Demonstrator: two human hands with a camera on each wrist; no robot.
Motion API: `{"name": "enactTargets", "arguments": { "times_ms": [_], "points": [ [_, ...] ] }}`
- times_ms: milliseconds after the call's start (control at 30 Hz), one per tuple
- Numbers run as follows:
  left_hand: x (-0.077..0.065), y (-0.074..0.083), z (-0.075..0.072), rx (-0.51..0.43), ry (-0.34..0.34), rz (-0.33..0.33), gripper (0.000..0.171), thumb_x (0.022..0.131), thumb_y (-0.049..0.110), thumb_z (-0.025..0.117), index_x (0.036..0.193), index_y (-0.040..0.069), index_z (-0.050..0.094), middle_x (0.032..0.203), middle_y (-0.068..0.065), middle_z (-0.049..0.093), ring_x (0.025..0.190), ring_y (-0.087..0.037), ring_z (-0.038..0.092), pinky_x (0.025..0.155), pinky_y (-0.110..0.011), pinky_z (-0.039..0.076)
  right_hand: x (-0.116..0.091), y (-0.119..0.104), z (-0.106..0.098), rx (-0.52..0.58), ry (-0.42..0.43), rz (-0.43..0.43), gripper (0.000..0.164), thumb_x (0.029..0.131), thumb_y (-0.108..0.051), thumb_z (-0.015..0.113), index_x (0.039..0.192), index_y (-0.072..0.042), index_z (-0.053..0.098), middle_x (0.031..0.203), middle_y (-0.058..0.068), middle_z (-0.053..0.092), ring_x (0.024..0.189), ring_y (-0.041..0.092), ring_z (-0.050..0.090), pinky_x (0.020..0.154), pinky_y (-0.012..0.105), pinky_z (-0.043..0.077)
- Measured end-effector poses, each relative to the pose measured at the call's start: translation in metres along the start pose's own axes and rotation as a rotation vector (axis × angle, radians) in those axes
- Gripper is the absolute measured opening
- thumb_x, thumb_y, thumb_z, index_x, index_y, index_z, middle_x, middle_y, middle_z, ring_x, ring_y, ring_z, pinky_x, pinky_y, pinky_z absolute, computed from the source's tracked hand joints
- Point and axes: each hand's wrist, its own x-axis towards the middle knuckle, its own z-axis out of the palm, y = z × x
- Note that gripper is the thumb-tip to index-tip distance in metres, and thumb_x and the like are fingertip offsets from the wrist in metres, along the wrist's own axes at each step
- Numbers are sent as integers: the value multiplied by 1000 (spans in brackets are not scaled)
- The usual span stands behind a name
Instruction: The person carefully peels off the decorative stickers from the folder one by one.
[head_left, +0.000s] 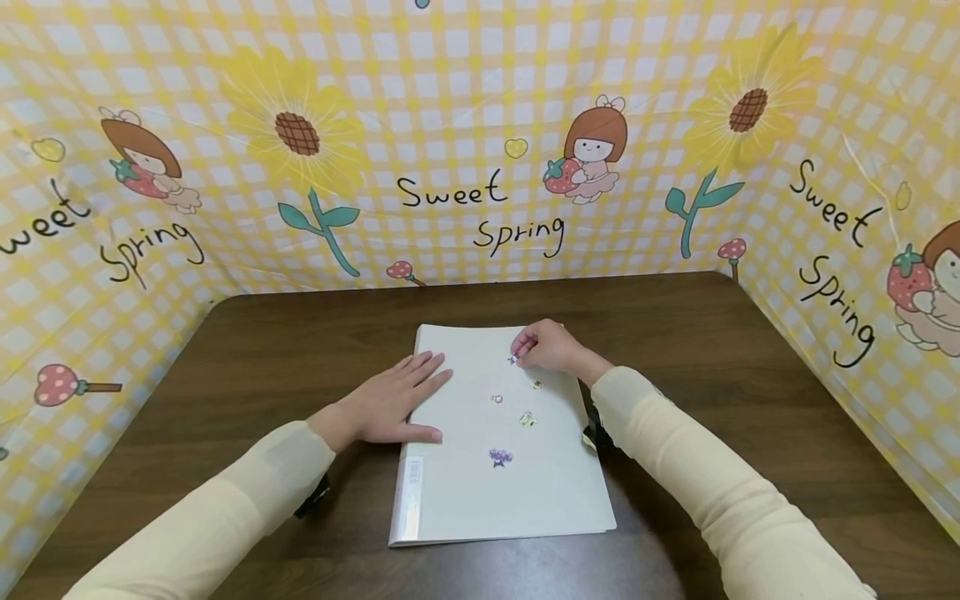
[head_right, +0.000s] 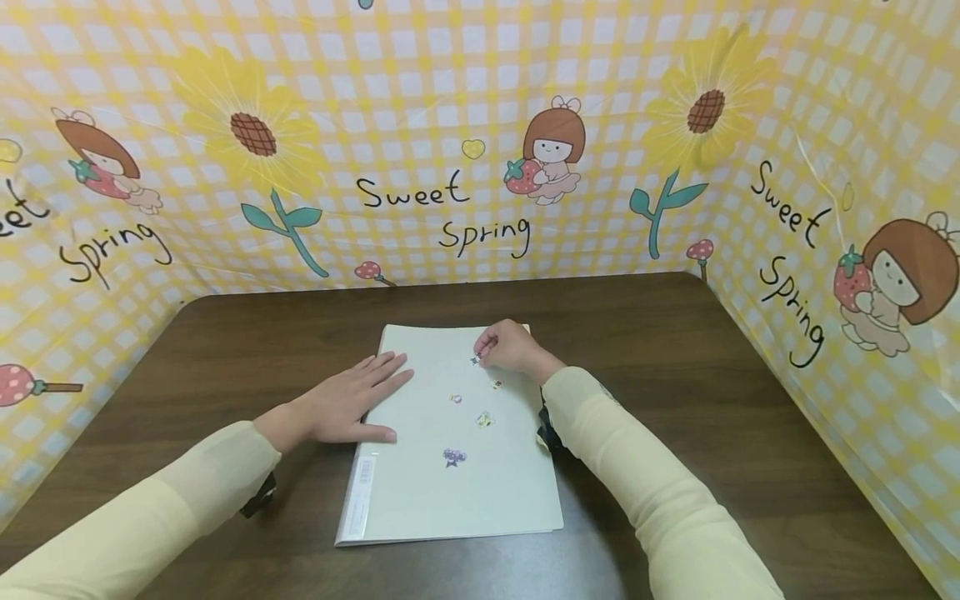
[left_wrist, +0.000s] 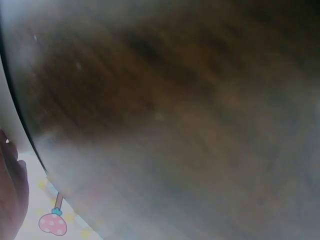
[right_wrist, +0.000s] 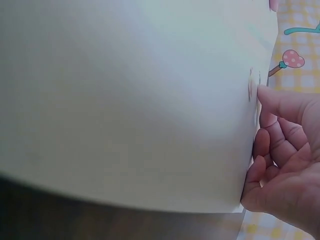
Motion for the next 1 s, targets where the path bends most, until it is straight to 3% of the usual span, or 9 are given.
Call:
{"name": "enactTargets", "arguments": {
  "times_ms": [400, 767, 1000],
  "points": [
    [1, 0, 1, 5, -17, -13, 100, 87, 79, 36, 156, 9, 19, 160, -17, 11, 147, -32, 7, 116, -45, 11, -4, -5, -2, 11, -21, 2, 12, 87, -1, 71, 98, -1, 71, 86, 6, 64, 78, 16, 55, 70, 25, 45],
    [2, -1, 2, 12, -31, -33, 101, 85, 81, 33, 156, 11, 18, 161, -15, 9, 147, -29, 5, 116, -44, 10, -4, -2, -2, 28, -31, -8, 4, 89, -4, 69, 93, -3, 70, 85, 5, 63, 77, 16, 51, 69, 24, 43],
    [1, -1, 3, 11, -12, -20, 100, 86, 79, 37, 156, 10, 20, 161, -16, 11, 147, -31, 8, 116, -46, 12, -7, -3, -6, 57, -28, -24, 7, 90, -12, 71, 94, -6, 73, 95, 3, 69, 86, 19, 55, 79, 30, 45]
  ]
}}
